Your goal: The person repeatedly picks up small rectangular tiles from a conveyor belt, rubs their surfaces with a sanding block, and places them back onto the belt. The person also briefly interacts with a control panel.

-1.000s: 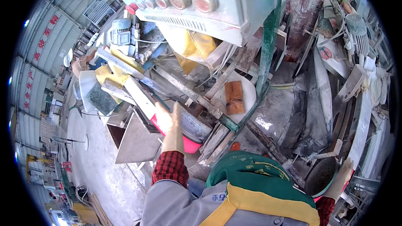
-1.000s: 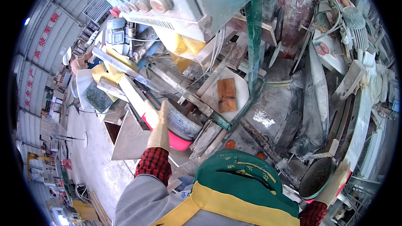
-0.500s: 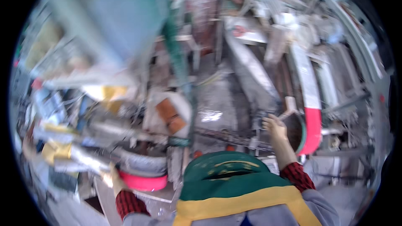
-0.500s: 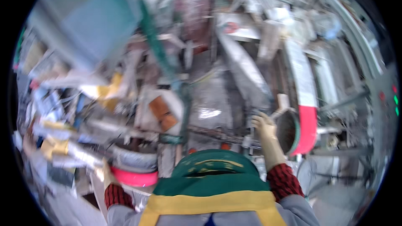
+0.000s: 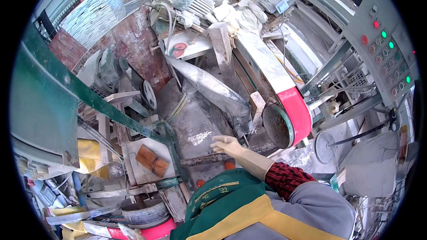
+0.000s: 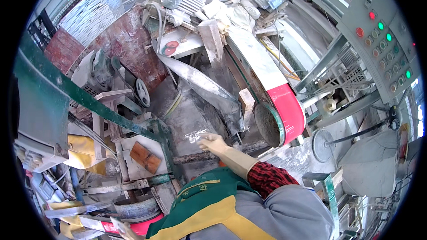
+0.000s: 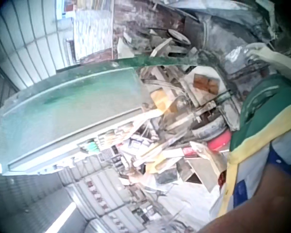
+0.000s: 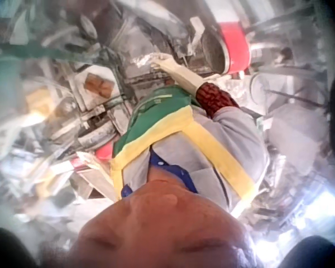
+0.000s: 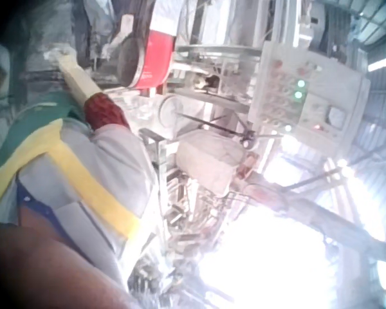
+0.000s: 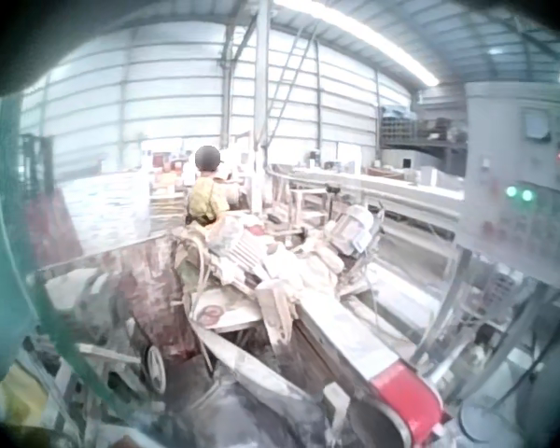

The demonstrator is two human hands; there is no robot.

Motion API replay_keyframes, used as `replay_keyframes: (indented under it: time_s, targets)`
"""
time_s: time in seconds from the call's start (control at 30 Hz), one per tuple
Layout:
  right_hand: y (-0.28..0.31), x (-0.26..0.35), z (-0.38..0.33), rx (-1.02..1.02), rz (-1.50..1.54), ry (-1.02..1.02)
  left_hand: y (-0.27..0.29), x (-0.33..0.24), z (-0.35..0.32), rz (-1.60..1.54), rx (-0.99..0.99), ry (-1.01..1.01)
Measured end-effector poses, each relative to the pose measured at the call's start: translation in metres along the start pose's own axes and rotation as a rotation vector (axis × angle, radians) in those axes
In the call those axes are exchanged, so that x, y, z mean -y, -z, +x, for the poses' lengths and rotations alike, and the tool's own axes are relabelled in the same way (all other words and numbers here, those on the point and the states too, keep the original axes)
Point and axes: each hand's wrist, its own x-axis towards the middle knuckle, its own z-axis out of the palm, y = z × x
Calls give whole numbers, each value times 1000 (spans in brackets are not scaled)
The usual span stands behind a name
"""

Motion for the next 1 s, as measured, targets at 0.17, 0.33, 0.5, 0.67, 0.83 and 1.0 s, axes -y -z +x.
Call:
replay_keyframes:
  time_s: [0.17,0.33,0.5,0.67,0.83,1.0]
  targets:
    - [-58,-1,-13,285,-3,-98,-60,-81,-68,-82,388,185]
    - [-106,56,-65,432,-293,103,-170,-116,-109,17,921,-459]
    - [-53,99,-78,80,-37,232,-224,-157,-165,-69,1117,-630]
    - [21,126,-73,-183,31,360,-245,-162,-210,-73,1342,-619]
    - [41,119,-87,-310,70,386,-256,-170,-236,10,1293,-755]
    - [29,120,-119,-30,-307,345,-272,-177,-242,-72,1212,-838]
